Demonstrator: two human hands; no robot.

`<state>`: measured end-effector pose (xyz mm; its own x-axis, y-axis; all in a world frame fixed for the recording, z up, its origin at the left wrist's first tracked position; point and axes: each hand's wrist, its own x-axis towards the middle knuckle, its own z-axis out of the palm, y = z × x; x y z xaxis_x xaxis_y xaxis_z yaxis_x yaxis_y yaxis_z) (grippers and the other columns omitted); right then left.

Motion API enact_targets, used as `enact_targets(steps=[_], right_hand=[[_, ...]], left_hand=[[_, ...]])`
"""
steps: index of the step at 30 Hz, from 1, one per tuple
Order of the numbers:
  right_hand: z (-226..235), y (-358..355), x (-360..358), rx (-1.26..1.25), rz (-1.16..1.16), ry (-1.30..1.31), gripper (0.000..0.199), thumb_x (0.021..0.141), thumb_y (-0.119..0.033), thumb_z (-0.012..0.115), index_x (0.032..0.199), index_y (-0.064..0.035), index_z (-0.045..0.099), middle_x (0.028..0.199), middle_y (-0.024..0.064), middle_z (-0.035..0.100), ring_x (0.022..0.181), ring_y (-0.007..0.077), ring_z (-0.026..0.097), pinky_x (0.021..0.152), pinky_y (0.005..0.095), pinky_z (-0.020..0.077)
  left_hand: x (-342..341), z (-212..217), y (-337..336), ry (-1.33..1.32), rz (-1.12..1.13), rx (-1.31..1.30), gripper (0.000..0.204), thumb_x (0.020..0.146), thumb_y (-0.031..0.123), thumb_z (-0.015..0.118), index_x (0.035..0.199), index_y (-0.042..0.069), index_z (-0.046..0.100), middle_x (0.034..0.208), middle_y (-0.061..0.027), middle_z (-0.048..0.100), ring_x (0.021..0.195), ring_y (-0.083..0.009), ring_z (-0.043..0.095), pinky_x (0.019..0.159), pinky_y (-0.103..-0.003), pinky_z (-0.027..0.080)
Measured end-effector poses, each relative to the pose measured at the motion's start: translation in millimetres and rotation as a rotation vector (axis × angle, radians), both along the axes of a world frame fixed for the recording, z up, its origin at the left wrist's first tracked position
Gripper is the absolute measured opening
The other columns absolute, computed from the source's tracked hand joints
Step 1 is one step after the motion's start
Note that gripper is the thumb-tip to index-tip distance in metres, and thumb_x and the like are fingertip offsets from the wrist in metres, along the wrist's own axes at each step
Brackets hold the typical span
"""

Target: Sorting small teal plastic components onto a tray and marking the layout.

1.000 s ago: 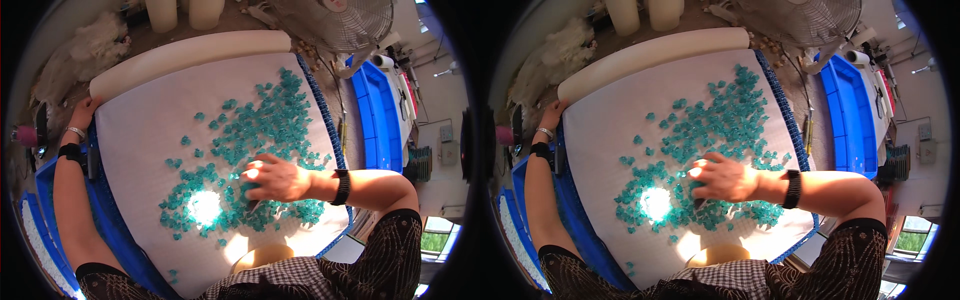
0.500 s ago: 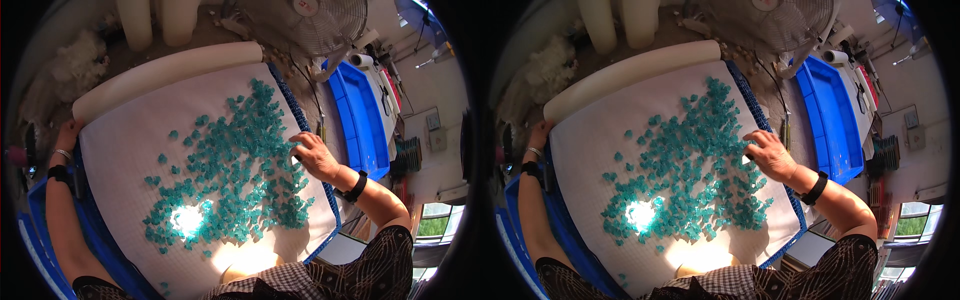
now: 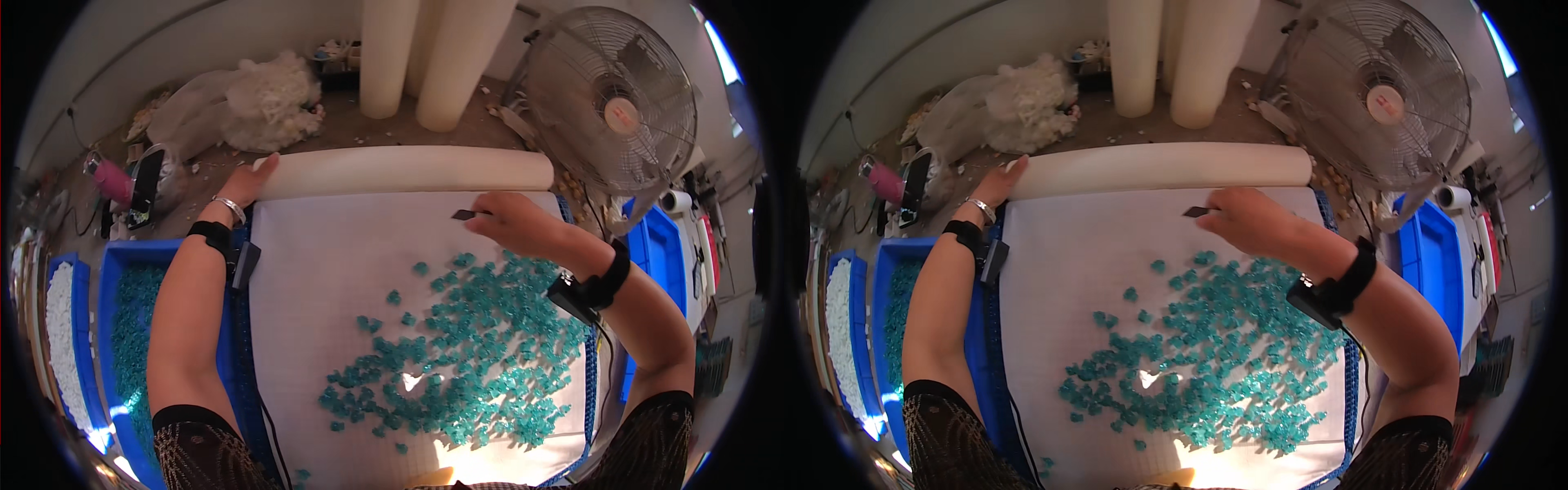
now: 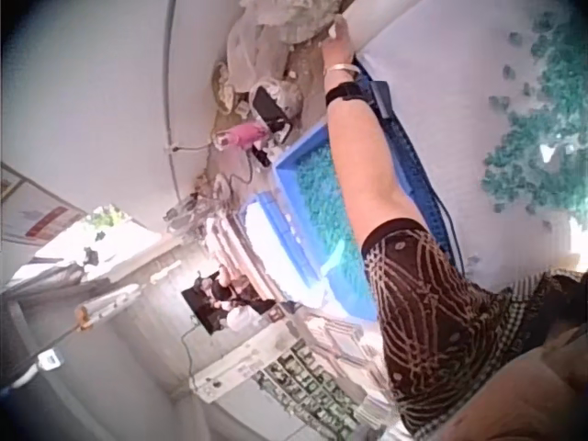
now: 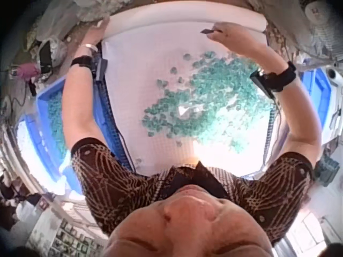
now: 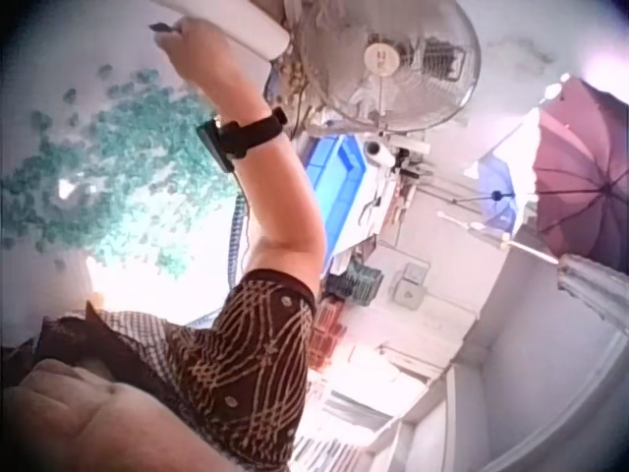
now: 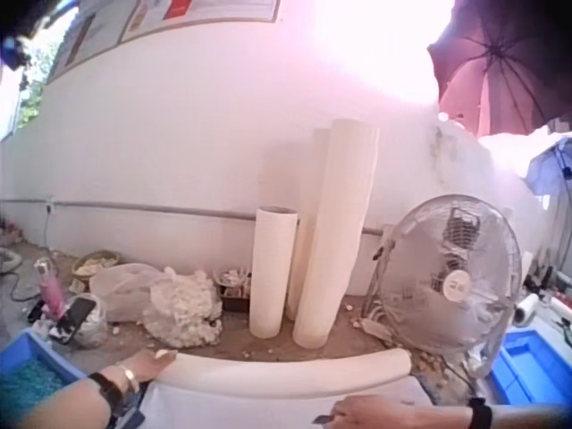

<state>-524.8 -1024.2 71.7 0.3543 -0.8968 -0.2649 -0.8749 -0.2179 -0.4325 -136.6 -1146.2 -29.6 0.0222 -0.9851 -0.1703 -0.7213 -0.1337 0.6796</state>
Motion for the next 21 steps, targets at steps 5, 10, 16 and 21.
enact_targets(steps=[5,10,16,21], right_hand=[[4.1,-34.9,77.1,0.018,0.111,0.018,0.026,0.085,-0.025,0.055,0.090,0.0001,0.060,0.076,0.0182,0.060,0.079,0.0357,0.056,0.070,0.0419,0.0437],[-19.4,-55.0,129.2,-0.166,0.213,0.158,0.019,0.085,-0.015,0.050,0.098,-0.0019,0.057,0.079,0.0181,0.061,0.082,0.0352,0.057,0.069,0.0434,0.0449],[-28.4,-78.5,169.2,-0.154,0.371,0.112,0.017,0.088,-0.011,0.044,0.095,-0.0016,0.056,0.077,0.0160,0.061,0.077,0.0321,0.060,0.069,0.0411,0.0461],[-19.3,-76.5,202.5,-0.228,0.449,0.207,0.014,0.082,-0.006,0.046,0.089,0.0010,0.056,0.082,0.0170,0.061,0.083,0.0338,0.059,0.071,0.0423,0.0460]], left_hand=[[13.5,-1.0,6.1,0.125,-0.104,0.006,0.070,0.083,0.062,0.045,0.088,-0.006,0.063,0.081,-0.0115,0.064,0.077,-0.0162,0.054,0.074,-0.029,0.042],[12.7,-8.0,4.0,0.282,-0.149,0.046,0.069,0.084,0.061,0.045,0.093,-0.004,0.062,0.088,-0.0070,0.063,0.077,-0.0142,0.052,0.075,-0.028,0.042],[15.1,-8.5,7.3,0.483,-0.190,0.092,0.058,0.086,0.053,0.051,0.100,-0.002,0.061,0.093,-0.0058,0.062,0.082,-0.0100,0.051,0.075,-0.025,0.042],[13.9,-18.8,4.8,0.554,-0.114,0.049,0.052,0.085,0.048,0.055,0.100,-0.002,0.062,0.092,-0.0078,0.063,0.082,-0.0141,0.053,0.077,-0.029,0.043]])
